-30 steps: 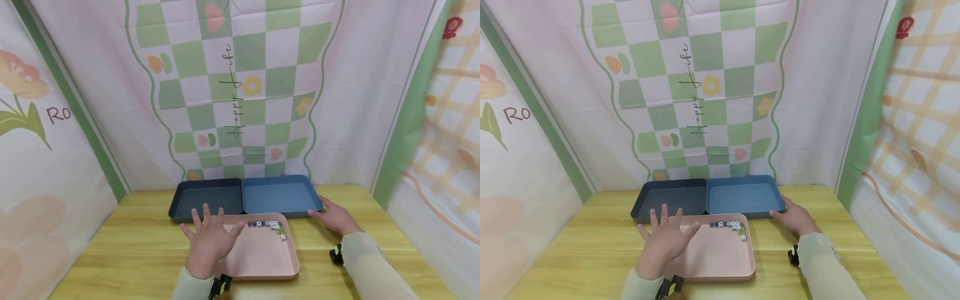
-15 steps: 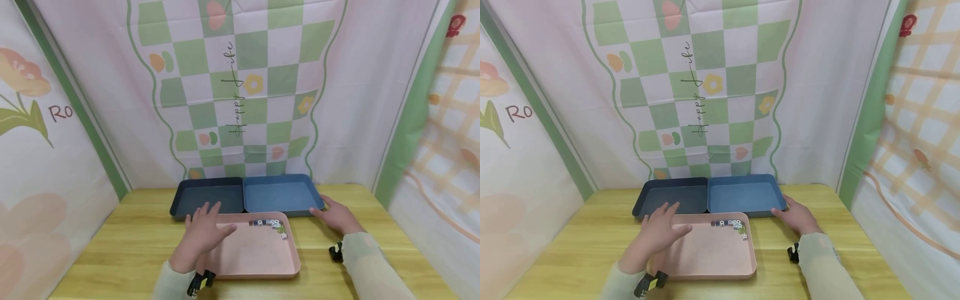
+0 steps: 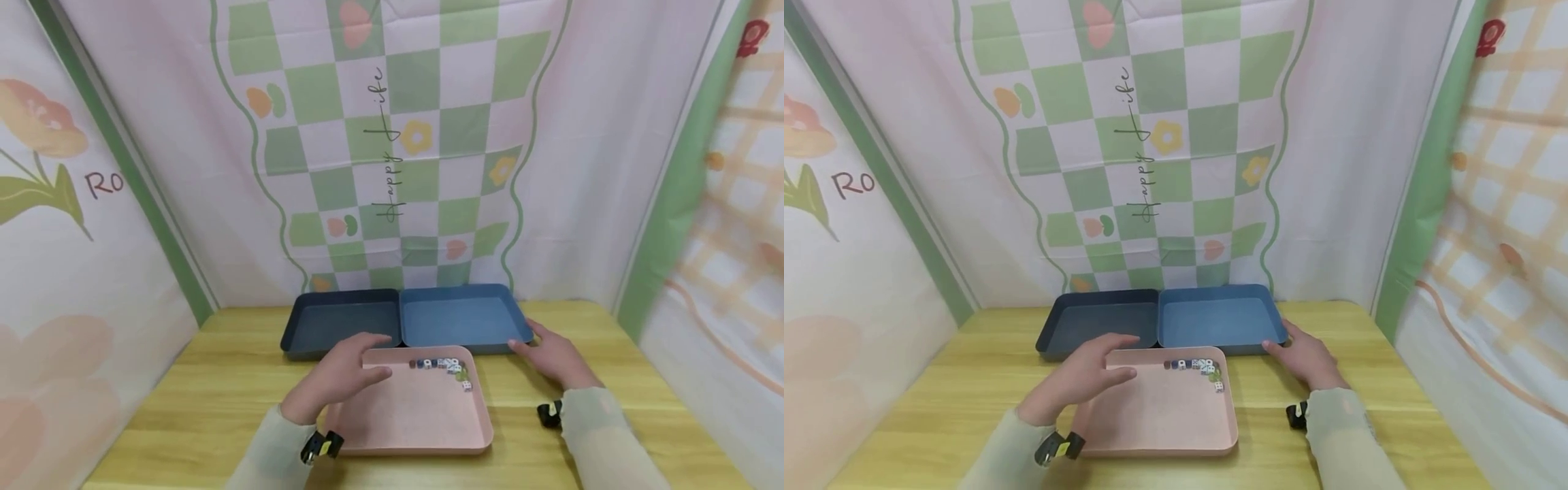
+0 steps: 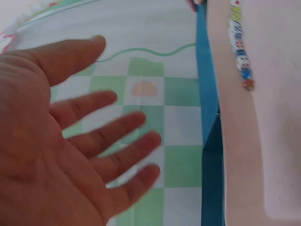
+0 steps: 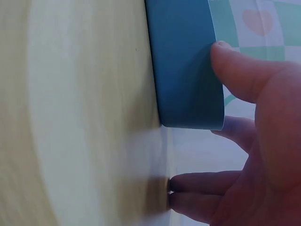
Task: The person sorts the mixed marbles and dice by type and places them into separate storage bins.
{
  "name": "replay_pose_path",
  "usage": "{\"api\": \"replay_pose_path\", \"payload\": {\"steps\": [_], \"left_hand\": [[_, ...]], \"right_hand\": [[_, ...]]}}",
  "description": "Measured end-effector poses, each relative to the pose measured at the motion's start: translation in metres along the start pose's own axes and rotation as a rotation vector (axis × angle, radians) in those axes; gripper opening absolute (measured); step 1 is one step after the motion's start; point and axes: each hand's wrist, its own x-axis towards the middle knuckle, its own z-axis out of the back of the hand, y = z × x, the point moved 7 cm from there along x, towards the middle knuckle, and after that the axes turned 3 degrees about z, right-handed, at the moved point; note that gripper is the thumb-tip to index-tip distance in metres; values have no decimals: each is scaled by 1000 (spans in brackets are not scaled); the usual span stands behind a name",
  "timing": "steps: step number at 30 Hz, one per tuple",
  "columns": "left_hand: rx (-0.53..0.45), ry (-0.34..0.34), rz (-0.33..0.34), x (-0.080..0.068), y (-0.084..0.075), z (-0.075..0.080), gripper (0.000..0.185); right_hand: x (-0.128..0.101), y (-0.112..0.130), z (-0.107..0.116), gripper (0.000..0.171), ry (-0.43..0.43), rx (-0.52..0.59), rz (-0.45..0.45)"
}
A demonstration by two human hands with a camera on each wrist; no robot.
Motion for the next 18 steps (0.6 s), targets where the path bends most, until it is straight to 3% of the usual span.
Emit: {"api": "replay_pose_path", "payload": {"steps": [7, 12, 14, 18], "left_hand": [[57, 43, -50, 12, 2, -10, 49], [133, 21, -75, 21, 5, -13, 46], [89, 19, -71, 25, 7, -12, 43], [-137, 61, -91, 34, 8, -13, 40]], "right_hand": [[-3, 0, 0, 97, 5, -2, -3], [-3, 2, 1, 98, 9, 3, -3], [-2, 2, 1, 98, 8, 2, 1], [-3, 0, 1, 97, 7, -1, -2]]}}
